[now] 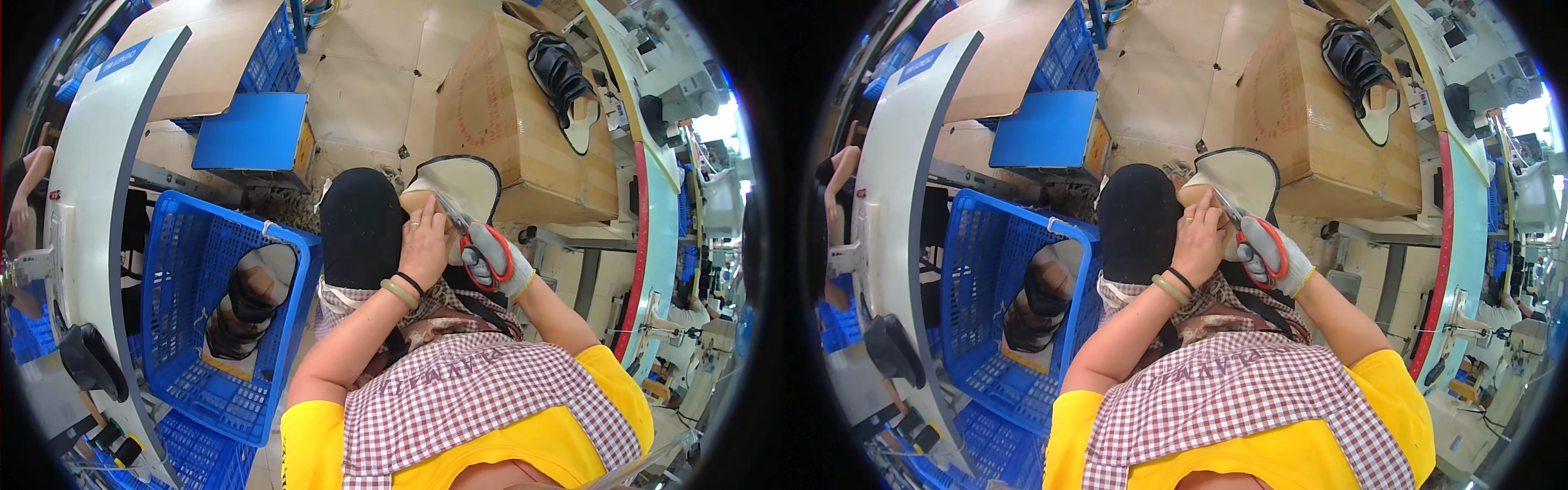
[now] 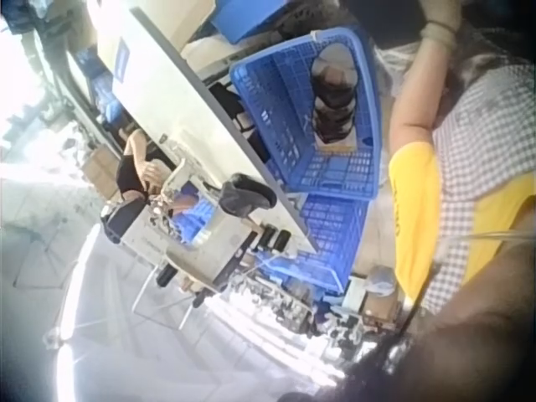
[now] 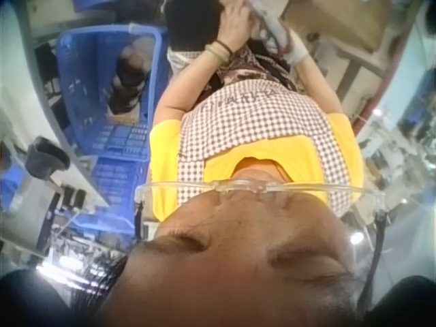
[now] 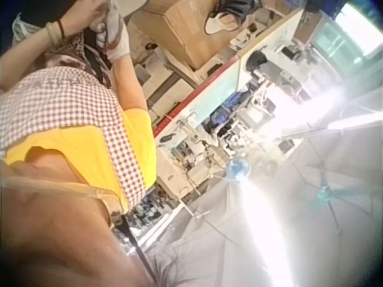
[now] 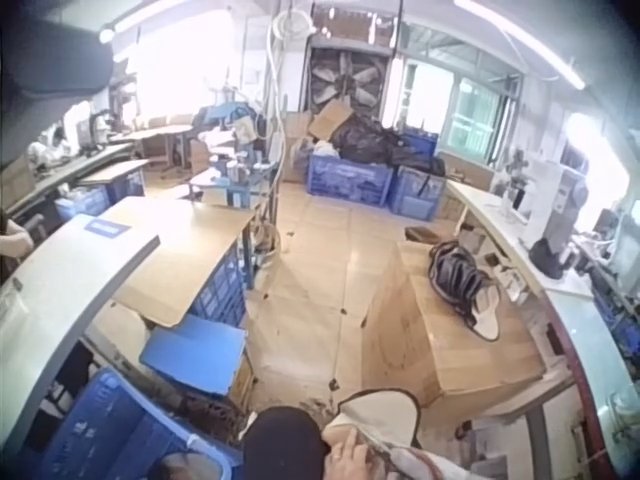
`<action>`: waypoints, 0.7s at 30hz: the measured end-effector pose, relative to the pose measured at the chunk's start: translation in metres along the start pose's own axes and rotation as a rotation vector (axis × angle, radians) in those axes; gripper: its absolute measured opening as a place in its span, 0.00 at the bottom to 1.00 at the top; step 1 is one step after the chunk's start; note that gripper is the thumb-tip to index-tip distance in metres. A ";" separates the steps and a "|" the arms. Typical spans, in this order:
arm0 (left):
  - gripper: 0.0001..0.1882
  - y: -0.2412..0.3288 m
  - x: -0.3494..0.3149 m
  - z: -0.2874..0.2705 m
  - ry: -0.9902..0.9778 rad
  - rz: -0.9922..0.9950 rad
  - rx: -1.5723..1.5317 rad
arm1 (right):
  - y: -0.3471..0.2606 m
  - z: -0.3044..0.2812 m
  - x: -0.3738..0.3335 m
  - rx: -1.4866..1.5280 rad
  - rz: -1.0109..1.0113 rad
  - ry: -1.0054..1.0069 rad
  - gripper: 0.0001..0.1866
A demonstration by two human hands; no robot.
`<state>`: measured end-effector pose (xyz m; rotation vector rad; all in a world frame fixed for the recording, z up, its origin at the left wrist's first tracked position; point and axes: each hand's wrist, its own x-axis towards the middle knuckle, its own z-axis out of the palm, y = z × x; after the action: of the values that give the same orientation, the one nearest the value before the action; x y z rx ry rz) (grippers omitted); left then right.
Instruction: Trimming the excess edges of a shoe insole or outsole using scissors.
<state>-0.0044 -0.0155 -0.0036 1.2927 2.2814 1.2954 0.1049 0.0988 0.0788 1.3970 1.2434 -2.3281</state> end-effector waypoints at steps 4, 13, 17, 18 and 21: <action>0.26 -0.001 0.009 -0.009 -0.037 -0.196 -0.142 | 0.014 -0.015 0.010 0.094 -0.050 -0.099 0.20; 0.32 0.004 0.014 -0.022 -0.204 0.068 -0.104 | 0.010 -0.031 -0.021 0.109 -0.236 -0.326 0.25; 0.23 -0.013 0.020 -0.014 -0.169 -0.032 -0.309 | 0.022 -0.057 0.019 0.183 -0.134 -0.126 0.25; 0.19 -0.019 0.026 -0.014 -0.231 -0.218 -0.446 | 0.023 -0.055 0.019 0.184 -0.133 -0.131 0.25; 0.12 -0.023 0.039 -0.010 -0.252 -0.506 -0.673 | 0.024 -0.048 0.017 0.127 -0.166 -0.115 0.24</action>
<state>-0.0466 0.0033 -0.0073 0.5606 1.6186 1.4165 0.1396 0.1228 0.0406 1.2170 1.2411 -2.6001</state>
